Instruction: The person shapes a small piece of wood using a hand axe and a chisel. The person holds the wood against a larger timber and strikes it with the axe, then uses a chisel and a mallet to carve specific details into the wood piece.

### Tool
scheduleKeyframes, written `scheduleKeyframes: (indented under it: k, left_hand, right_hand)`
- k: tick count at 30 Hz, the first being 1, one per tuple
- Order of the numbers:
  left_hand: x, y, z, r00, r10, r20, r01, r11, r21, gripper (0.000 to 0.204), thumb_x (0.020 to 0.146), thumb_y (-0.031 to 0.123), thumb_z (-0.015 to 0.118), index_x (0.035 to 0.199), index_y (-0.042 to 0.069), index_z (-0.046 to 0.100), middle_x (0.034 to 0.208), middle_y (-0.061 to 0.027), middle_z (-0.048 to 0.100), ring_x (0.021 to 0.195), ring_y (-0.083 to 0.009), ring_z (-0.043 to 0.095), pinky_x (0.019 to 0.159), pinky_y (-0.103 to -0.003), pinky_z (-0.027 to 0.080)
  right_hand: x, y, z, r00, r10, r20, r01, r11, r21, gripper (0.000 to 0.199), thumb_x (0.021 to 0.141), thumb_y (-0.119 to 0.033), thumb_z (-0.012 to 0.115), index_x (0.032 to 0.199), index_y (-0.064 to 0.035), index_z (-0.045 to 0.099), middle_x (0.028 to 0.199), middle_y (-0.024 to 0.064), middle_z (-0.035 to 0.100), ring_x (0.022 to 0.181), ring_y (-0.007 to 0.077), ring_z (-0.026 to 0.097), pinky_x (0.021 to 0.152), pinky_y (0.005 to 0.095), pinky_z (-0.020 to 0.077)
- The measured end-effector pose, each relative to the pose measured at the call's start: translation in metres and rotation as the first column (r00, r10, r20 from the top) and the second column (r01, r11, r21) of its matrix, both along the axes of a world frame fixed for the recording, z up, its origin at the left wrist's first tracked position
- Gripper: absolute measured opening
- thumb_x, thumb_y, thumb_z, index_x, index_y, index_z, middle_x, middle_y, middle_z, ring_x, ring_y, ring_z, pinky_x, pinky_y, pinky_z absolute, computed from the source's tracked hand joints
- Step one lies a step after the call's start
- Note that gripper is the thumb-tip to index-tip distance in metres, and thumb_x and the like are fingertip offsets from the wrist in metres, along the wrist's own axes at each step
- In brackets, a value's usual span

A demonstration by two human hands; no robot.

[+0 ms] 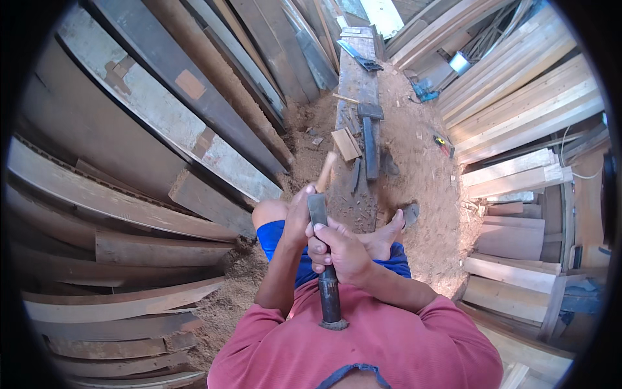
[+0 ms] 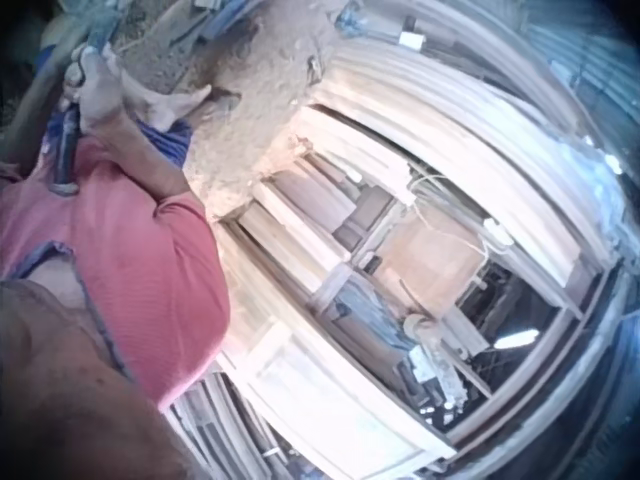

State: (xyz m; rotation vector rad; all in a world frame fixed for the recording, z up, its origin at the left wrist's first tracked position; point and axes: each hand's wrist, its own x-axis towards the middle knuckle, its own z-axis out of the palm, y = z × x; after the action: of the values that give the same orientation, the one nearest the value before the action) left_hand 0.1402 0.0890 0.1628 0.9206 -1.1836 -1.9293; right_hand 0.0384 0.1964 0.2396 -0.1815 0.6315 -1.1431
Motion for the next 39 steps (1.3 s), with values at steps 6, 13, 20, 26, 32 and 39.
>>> scheduleKeyframes:
  k: [6,13,20,26,32,39]
  left_hand:
    - [0.004,0.046,0.039,0.980,0.103,0.173,-0.033,0.930,-0.366,0.040,0.105,0.031,0.032,0.090,0.001,0.055,0.077,-0.0048,0.049,0.071,-0.0142,0.044,0.067,-0.032,0.040]
    - [0.028,0.068,0.025,0.962,-0.045,0.270,0.119,0.957,-0.265,0.039,0.105,0.029,0.034,0.090,0.000,0.055,0.070,-0.0052,0.047,0.064,-0.0144,0.043,0.058,-0.032,0.037]
    - [0.077,0.120,-0.023,0.958,-0.281,-0.051,0.285,0.943,0.171,0.017,0.095,0.015,0.048,0.081,0.005,0.052,0.061,-0.0061,0.047,0.056,-0.0167,0.049,0.053,-0.033,0.040]
    - [0.017,0.061,0.006,0.886,-0.213,-0.411,0.378,0.846,0.377,0.048,0.104,0.045,0.038,0.086,0.006,0.057,0.054,-0.0007,0.046,0.043,-0.0108,0.039,0.047,-0.024,0.034]
    - [0.006,0.055,0.001,0.902,-0.172,-0.396,0.310,0.896,0.319,0.042,0.104,0.041,0.040,0.090,0.005,0.057,0.056,-0.0004,0.047,0.044,-0.0091,0.040,0.046,-0.023,0.035]
    - [-0.007,0.015,-0.002,0.985,-0.046,-0.169,0.094,0.953,0.287,0.034,0.103,0.038,0.042,0.095,0.007,0.056,0.075,-0.0019,0.053,0.063,-0.0108,0.049,0.060,-0.027,0.041]
  right_hand:
    - [-0.003,0.016,0.003,0.994,-0.084,-0.068,0.082,0.996,-0.045,0.014,0.102,-0.022,0.044,0.101,-0.0098,0.050,0.064,-0.0044,0.040,0.048,0.0049,0.037,0.049,0.0257,0.0417]
    - [-0.010,0.025,-0.002,0.979,-0.106,-0.172,0.102,0.994,-0.032,0.014,0.102,-0.022,0.044,0.103,-0.0091,0.049,0.064,-0.0042,0.040,0.048,0.0055,0.037,0.048,0.0257,0.0412]
    - [-0.088,0.044,0.039,0.690,-0.556,-0.463,0.434,0.830,-0.351,0.023,0.102,-0.023,0.045,0.110,-0.0024,0.052,0.057,-0.0042,0.038,0.043,0.0064,0.037,0.039,0.0240,0.0359]
    - [-0.064,-0.015,-0.015,0.748,-0.189,-0.637,0.030,0.967,-0.251,0.018,0.098,-0.020,0.055,0.106,-0.0044,0.060,0.065,-0.0042,0.050,0.051,0.0020,0.042,0.046,0.0213,0.0352]
    - [-0.077,-0.028,-0.039,0.713,-0.207,-0.670,0.023,0.962,-0.273,0.021,0.100,-0.021,0.051,0.110,-0.0039,0.058,0.065,-0.0035,0.049,0.052,0.0024,0.043,0.048,0.0196,0.0403]
    - [-0.030,-0.012,-0.027,0.965,-0.255,-0.068,0.255,0.967,-0.006,0.017,0.101,-0.019,0.044,0.112,-0.0076,0.050,0.077,-0.0001,0.051,0.054,0.0063,0.043,0.051,0.0258,0.0438]
